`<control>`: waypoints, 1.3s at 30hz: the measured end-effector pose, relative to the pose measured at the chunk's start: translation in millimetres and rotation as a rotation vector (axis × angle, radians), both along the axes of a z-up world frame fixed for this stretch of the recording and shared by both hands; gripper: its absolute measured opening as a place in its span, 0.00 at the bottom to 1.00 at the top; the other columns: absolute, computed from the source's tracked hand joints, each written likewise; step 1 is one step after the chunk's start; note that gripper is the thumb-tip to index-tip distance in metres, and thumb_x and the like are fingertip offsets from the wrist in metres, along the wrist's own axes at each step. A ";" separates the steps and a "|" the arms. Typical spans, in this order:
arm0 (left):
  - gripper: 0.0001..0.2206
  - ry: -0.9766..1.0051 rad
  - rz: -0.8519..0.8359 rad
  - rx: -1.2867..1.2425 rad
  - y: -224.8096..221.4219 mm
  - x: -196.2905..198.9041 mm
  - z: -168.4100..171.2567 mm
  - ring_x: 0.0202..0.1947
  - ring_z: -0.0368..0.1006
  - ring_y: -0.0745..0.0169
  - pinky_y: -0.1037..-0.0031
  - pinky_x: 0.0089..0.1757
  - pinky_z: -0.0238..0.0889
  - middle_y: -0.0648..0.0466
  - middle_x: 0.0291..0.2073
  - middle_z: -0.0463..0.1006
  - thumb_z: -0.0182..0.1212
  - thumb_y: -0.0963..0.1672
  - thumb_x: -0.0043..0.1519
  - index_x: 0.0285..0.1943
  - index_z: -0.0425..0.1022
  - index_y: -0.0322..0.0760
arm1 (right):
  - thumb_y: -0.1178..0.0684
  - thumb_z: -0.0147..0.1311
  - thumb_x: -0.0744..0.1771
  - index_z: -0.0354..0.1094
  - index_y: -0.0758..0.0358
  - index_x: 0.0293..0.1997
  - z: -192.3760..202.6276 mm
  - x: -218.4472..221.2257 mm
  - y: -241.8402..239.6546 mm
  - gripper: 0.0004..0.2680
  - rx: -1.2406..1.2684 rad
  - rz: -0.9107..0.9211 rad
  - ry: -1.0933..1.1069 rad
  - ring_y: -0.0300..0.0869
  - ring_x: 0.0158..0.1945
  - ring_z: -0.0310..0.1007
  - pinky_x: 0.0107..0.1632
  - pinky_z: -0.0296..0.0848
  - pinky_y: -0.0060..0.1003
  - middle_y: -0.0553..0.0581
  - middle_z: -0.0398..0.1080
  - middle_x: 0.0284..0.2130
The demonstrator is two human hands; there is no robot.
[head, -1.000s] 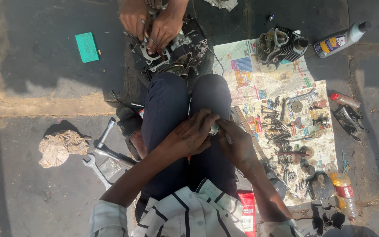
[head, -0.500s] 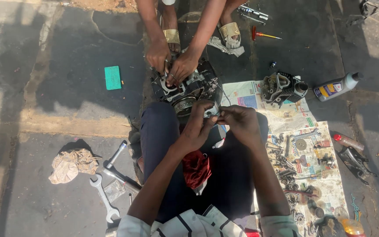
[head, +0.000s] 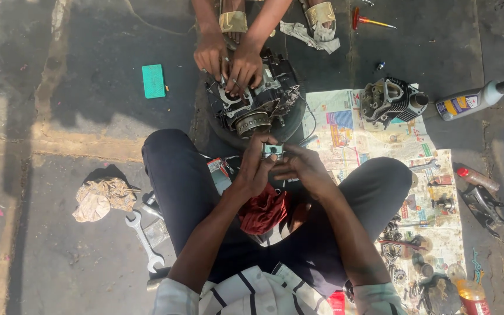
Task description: Assemble and repair motorcycle engine components including the piston and rings.
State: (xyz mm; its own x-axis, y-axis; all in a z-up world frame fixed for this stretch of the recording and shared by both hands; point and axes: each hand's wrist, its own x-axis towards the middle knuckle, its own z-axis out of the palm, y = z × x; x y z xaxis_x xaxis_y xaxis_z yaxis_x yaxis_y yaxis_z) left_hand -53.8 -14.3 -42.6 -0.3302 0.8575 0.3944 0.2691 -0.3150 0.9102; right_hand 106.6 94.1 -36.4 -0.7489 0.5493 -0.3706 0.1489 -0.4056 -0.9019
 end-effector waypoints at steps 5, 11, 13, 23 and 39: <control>0.12 -0.153 -0.030 -0.057 5.1 5.1 -0.6 0.44 0.69 0.61 0.69 0.48 0.64 0.49 0.44 0.70 0.50 0.45 0.68 0.54 0.66 0.32 | 0.60 0.41 0.70 0.59 0.81 0.63 1.1 -4.3 0.6 0.15 -0.135 0.029 -0.036 0.55 0.51 0.78 0.53 0.81 0.43 0.69 0.72 0.50; 0.12 -0.416 -0.010 -0.060 13.3 10.5 -28.0 0.44 0.68 0.65 0.72 0.47 0.65 0.52 0.43 0.69 0.51 0.46 0.68 0.53 0.68 0.33 | 0.61 0.44 0.66 0.60 0.79 0.59 9.8 -12.3 1.0 0.15 -0.353 0.005 0.092 0.51 0.51 0.79 0.55 0.81 0.41 0.70 0.72 0.51; 0.13 -0.399 -0.010 -0.036 12.7 11.8 -27.9 0.45 0.68 0.65 0.72 0.48 0.64 0.51 0.44 0.69 0.50 0.47 0.69 0.54 0.67 0.33 | 0.61 0.45 0.67 0.60 0.79 0.55 4.8 -9.3 4.8 0.12 -0.367 0.008 0.109 0.53 0.50 0.80 0.55 0.81 0.41 0.71 0.72 0.50; 0.13 -0.732 -0.113 -0.104 19.8 16.1 -26.5 0.38 0.72 0.69 0.78 0.36 0.69 0.54 0.41 0.68 0.52 0.47 0.67 0.55 0.61 0.37 | 0.63 0.43 0.66 0.64 0.76 0.48 26.7 -12.2 8.0 0.08 -0.387 -0.074 0.069 0.47 0.46 0.80 0.53 0.81 0.37 0.62 0.76 0.42; 0.13 -0.808 -0.134 -0.056 20.4 13.3 -28.4 0.42 0.72 0.69 0.77 0.43 0.68 0.53 0.43 0.71 0.52 0.46 0.66 0.56 0.62 0.37 | 0.66 0.44 0.68 0.56 0.93 0.60 4.1 -9.9 13.6 0.16 -0.321 -0.066 0.130 0.47 0.45 0.80 0.55 0.80 0.38 0.61 0.75 0.41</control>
